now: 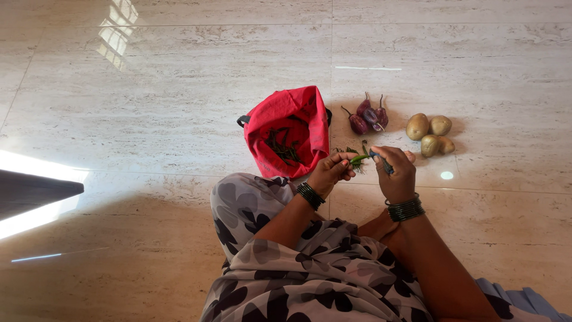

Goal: The person sits on the floor and trims the ends of green chilies using a small knife. They take chilies from a red bag, cut the tips, and place the trimmed pieces on the floor. Other vegetables like eggplants and potatoes are visible nearby but not handled.

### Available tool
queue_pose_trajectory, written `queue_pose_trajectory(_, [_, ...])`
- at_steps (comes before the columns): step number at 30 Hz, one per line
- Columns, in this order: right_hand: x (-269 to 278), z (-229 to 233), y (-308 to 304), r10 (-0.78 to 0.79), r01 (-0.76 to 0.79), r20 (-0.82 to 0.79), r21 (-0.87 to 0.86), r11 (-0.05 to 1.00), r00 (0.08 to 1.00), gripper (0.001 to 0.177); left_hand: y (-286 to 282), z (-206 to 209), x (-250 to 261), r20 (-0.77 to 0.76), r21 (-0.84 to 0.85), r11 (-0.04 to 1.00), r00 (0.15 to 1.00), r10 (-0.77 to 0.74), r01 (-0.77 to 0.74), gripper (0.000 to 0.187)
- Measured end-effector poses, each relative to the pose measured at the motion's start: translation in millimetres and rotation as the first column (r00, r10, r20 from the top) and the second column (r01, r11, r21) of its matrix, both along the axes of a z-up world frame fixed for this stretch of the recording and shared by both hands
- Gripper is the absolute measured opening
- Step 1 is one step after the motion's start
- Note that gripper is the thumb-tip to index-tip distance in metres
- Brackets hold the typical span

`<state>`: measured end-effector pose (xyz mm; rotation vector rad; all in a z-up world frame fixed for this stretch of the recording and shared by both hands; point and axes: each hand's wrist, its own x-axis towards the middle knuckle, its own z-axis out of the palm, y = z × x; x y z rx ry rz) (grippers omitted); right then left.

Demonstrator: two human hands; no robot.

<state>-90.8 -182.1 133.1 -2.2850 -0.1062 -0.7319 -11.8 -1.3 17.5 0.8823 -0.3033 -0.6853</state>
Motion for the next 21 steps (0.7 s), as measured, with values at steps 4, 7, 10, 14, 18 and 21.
queue_pose_trajectory(4, [0.7, -1.0, 2.6, 0.023, -0.024, 0.089, 0.007, 1.000, 0.996, 0.025, -4.2, -16.0, 4.2, -0.013, 0.046, 0.996, 0.997, 0.073, -0.072, 0.028])
queue_pose_trajectory(7, [1.3, -4.7, 18.6, 0.105, -0.099, 0.074, -0.084, 0.992, 0.992, 0.030, -4.7, -21.4, 5.7, -0.023, 0.066, 0.995, 0.997, 0.071, -0.070, 0.026])
queue_pose_trajectory(10, [-3.3, -6.1, 30.0, 0.128, -0.118, 0.032, -0.212, 0.970, 0.991, 0.037, -3.8, -20.0, 5.7, -0.021, 0.058, 0.998, 0.999, 0.035, -0.033, 0.024])
queue_pose_trajectory(14, [-2.4, -4.1, 22.9, 0.128, -0.133, -0.040, -0.180, 0.975, 0.991, 0.036, -1.3, -15.6, 5.0, -0.014, 0.026, 1.000, 1.000, -0.009, 0.009, 0.024])
queue_pose_trajectory(18, [-0.8, -5.1, 11.8, 0.107, -0.109, -0.072, -0.019, 0.994, 0.992, 0.030, 0.3, -13.6, 5.0, 0.011, 0.010, 1.000, 1.000, -0.004, 0.004, 0.026])
queue_pose_trajectory(21, [2.2, -7.6, 1.5, 0.112, -0.101, -0.122, 0.092, 0.991, 0.986, 0.025, 0.7, -15.7, 5.5, 0.044, 0.078, 0.997, 0.999, 0.012, -0.015, 0.026])
